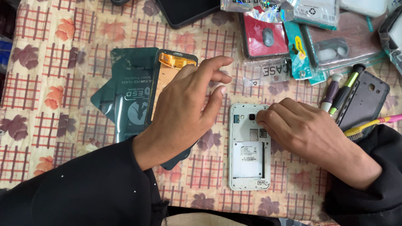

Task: The person assembles a white smartphone by placing the back cover onto the chassis, then uses a screwdriver to fasten multiple screws around the perimeter. The person then attaches a black back panel to the device.

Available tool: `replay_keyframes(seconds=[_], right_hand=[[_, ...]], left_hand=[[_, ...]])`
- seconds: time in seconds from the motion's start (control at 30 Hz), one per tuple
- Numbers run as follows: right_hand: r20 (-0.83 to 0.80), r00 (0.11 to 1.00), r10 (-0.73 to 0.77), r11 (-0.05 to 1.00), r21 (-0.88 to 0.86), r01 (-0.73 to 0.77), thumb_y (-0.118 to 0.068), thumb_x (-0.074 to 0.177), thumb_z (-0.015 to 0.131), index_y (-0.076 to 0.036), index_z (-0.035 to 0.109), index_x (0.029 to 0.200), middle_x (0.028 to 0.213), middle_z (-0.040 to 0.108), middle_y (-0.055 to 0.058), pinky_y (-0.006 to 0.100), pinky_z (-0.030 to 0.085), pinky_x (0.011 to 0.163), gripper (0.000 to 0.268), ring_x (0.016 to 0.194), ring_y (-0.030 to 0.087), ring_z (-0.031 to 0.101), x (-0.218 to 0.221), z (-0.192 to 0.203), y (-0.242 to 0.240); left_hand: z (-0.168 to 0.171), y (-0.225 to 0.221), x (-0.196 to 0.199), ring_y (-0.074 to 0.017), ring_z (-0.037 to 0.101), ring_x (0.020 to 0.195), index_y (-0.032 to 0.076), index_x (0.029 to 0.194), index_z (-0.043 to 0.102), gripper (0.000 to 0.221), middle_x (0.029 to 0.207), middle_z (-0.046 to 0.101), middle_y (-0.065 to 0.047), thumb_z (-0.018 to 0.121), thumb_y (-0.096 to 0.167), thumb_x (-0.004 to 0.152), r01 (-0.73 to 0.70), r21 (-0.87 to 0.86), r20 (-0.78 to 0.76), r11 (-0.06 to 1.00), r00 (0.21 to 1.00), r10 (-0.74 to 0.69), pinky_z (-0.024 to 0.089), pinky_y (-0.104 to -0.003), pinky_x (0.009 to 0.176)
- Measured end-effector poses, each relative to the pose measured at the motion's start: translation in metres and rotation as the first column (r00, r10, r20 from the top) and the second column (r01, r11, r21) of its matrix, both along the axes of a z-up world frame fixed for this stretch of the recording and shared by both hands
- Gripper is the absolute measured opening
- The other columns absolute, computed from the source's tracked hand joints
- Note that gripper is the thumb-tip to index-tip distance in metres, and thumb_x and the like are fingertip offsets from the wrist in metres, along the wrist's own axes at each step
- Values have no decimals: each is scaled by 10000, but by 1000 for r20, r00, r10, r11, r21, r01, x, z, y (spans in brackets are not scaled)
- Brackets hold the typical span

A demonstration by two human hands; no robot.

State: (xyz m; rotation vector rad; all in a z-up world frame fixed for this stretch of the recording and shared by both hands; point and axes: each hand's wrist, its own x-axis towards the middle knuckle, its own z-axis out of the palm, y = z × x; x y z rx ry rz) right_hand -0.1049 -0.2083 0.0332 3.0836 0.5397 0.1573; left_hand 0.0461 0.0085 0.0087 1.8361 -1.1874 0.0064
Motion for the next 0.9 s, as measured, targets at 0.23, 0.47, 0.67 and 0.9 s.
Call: replay_keyframes(seconds=[0.23,0.47,0.67,0.9], right_hand=[[19,999,27,985,-171,-24,-176,827,718,-84,652,1031,791,625,-16,306,566,610,233,751,154,654,-3,-1,5],[9,1000,23,957,-289,-20,-152,812,708,-97,662,1047,790,618,-22,292,557,641,245,756,144,651,-6,2,12],[-16,1000,7,972,-236,-10,-123,779,716,-92,670,1085,815,639,-22,299,567,661,311,782,149,663,-9,-1,7],[62,998,-5,994,-110,12,-58,902,704,-72,755,1047,794,730,14,270,544,525,154,673,98,672,-10,0,-13]], left_hand=[[0,0,0,-172,666,961,38,1425,486,465,1146,748,-23,666,70,997,-2,23,19,1000,1000,1,556,-312,759],[1,2,7,-177,705,1070,59,1489,436,484,1189,752,-21,658,55,1059,-44,-75,44,996,998,47,567,-337,928],[1,6,7,-180,716,1115,64,1490,366,487,1148,745,-20,642,36,1090,-48,-152,55,987,997,57,544,-349,1006],[1,5,6,-201,679,1092,65,1445,516,425,1172,765,-19,645,51,1040,-45,-47,58,998,997,47,560,-341,866]])
